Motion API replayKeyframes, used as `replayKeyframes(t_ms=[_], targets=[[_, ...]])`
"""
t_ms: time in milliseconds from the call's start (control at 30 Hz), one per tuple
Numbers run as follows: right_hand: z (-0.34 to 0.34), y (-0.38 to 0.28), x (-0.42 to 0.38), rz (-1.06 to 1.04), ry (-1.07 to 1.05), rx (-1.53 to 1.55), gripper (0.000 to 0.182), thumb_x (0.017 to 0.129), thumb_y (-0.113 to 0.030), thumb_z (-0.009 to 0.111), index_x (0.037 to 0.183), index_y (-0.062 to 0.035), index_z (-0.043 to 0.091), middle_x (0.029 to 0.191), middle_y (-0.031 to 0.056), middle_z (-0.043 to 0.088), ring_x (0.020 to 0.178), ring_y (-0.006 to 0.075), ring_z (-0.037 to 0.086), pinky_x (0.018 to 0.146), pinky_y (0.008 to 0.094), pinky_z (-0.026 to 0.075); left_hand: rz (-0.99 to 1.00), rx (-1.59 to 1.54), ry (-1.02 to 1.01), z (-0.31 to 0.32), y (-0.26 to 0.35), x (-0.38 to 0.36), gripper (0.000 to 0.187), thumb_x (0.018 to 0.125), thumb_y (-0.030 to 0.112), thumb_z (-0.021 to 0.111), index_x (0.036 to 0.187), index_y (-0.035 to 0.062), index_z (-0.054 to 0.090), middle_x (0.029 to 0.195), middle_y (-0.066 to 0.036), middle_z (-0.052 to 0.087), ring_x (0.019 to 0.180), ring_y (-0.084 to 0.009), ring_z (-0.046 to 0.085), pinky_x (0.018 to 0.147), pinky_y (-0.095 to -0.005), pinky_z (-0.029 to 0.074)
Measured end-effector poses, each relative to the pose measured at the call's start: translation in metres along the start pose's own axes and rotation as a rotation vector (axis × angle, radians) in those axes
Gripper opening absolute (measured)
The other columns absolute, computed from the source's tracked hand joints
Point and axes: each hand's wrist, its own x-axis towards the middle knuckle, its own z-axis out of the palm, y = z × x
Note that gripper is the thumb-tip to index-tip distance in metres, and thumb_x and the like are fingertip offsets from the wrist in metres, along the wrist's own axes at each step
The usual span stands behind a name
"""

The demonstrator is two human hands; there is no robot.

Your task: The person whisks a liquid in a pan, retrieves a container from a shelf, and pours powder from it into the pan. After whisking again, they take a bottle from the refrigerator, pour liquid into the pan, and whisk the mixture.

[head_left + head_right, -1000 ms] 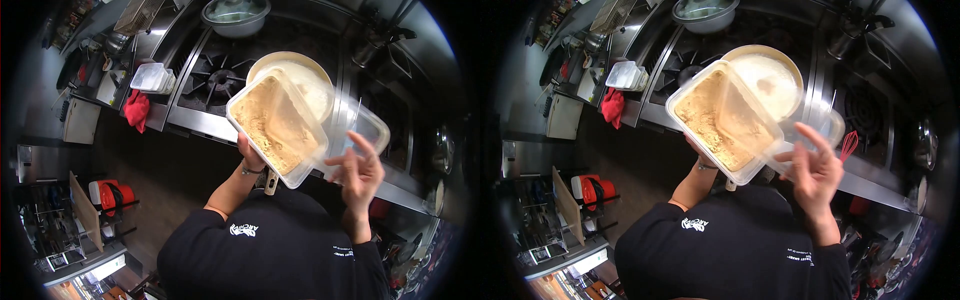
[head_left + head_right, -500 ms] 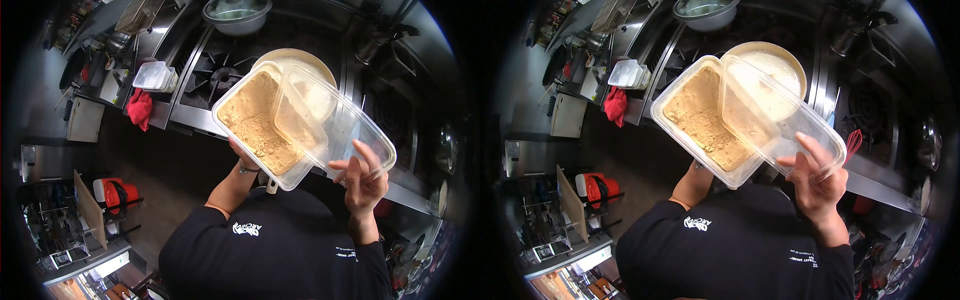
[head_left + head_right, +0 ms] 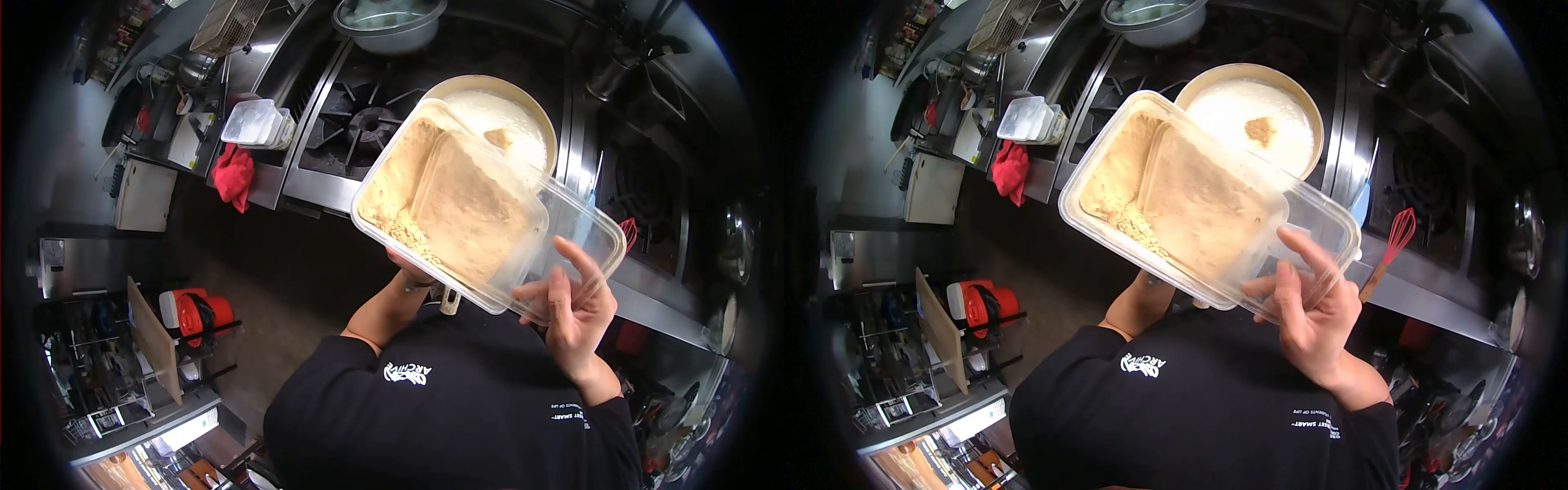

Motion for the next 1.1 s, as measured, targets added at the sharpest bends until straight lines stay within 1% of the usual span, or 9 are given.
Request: replayKeyframes(t_ms=[67, 300, 367, 467, 667, 867, 933, 1000, 1100], targets=[[0.003, -0.002, 0.004, 0.165, 0.058, 0.206, 0.033, 0.096, -0.009, 0.046, 0.126, 0.0049, 0.043, 0.069, 0.0157, 0.067, 0.044, 0.0105, 0.057, 0.04, 0.0198, 0.043, -0.011, 0.049, 0.01, 0.012, 0.001, -0.001, 0.092, 0.085, 0.068, 0.035, 0.145, 0.0027, 0.01, 0.148, -0.017, 0.02, 0.134, -0.0299, 0.028, 0.107, -0.043, 0.03], [-0.008, 0.019, 0.026, 0.352, 0.115, 0.283, 0.036, 0.096, -0.018, 0.048, 0.125, 0.003, 0.044, 0.07, 0.0168, 0.066, 0.041, 0.0136, 0.057, 0.034, 0.0188, 0.036, -0.083, 0.118, 0.06, 0.025, -0.001, 0.004, 0.088, 0.087, 0.064, 0.037, 0.143, 0.0001, 0.014, 0.144, -0.018, 0.028, 0.129, -0.0293, 0.035, 0.104, -0.0414, 0.035], [-0.013, 0.031, 0.03, 0.343, 0.13, 0.32, 0.035, 0.096, -0.018, 0.048, 0.125, 0.002, 0.044, 0.07, 0.0167, 0.066, 0.04, 0.0139, 0.057, 0.034, 0.0187, 0.036, -0.173, 0.056, 0.194, 0.023, -0.003, 0.007, 0.083, 0.088, 0.062, 0.038, 0.141, 0.0012, 0.02, 0.139, -0.018, 0.036, 0.124, -0.0293, 0.042, 0.101, -0.0413, 0.039], [-0.024, 0.042, 0.038, 0.346, 0.158, 0.385, 0.034, 0.095, -0.018, 0.049, 0.124, -0.0004, 0.045, 0.071, 0.0168, 0.066, 0.04, 0.0149, 0.057, 0.033, 0.0187, 0.036, -0.246, 0.1, 0.322, 0.025, 0.0, 0.015, 0.084, 0.087, 0.067, 0.03, 0.142, 0.0044, 0.021, 0.142, -0.014, 0.033, 0.127, -0.0295, 0.038, 0.103, -0.04, 0.035], [-0.043, 0.055, 0.061, 0.331, 0.234, 0.425, 0.034, 0.094, -0.018, 0.049, 0.124, -0.0014, 0.046, 0.073, 0.0154, 0.067, 0.04, 0.0139, 0.056, 0.032, 0.0184, 0.037, -0.266, -0.179, 0.346, 0.008, -0.012, 0.024, 0.079, 0.087, 0.065, 0.035, 0.142, 0.0088, 0.024, 0.141, -0.014, 0.035, 0.126, -0.0313, 0.04, 0.103, -0.046, 0.038], [-0.056, 0.078, 0.107, 0.197, 0.309, 0.381, 0.034, 0.095, -0.018, 0.048, 0.124, 0.0, 0.046, 0.074, 0.0151, 0.067, 0.042, 0.0128, 0.056, 0.035, 0.0184, 0.037, -0.237, -0.223, 0.356, 0.004, 0.004, 0.023, 0.08, 0.085, 0.066, 0.04, 0.141, 0.0102, 0.028, 0.14, -0.013, 0.038, 0.125, -0.0314, 0.042, 0.102, -0.0484, 0.038], [-0.053, 0.089, 0.124, -0.02, 0.381, 0.11, 0.032, 0.095, -0.017, 0.049, 0.123, -0.0006, 0.048, 0.074, 0.0148, 0.067, 0.042, 0.0117, 0.056, 0.037, 0.0185, 0.038, -0.206, -0.176, 0.365, -0.001, 0.013, 0.018, 0.079, 0.085, 0.066, 0.041, 0.14, 0.0103, 0.029, 0.14, -0.012, 0.038, 0.125, -0.0306, 0.043, 0.102, -0.048, 0.038], [-0.046, 0.1, 0.135, -0.098, 0.293, -0.117, 0.03, 0.093, -0.016, 0.054, 0.12, -0.0034, 0.052, 0.072, 0.0127, 0.068, 0.045, 0.0113, 0.058, 0.041, 0.0226, 0.043, -0.192, -0.201, 0.331, -0.006, 0.02, 0.015, 0.078, 0.086, 0.065, 0.041, 0.14, 0.0105, 0.03, 0.14, -0.012, 0.039, 0.124, -0.0301, 0.043, 0.102, -0.0478, 0.038], [-0.05, 0.133, 0.15, -0.578, 0.093, -0.883, 0.025, 0.086, -0.014, 0.062, 0.109, -0.0028, 0.06, 0.072, 0.0164, 0.066, 0.051, 0.0242, 0.062, 0.049, 0.0333, 0.049, -0.193, -0.227, 0.352, -0.011, 0.027, 0.01, 0.076, 0.086, 0.063, 0.043, 0.14, 0.0108, 0.03, 0.139, -0.012, 0.039, 0.124, -0.0295, 0.043, 0.101, -0.047, 0.039]])
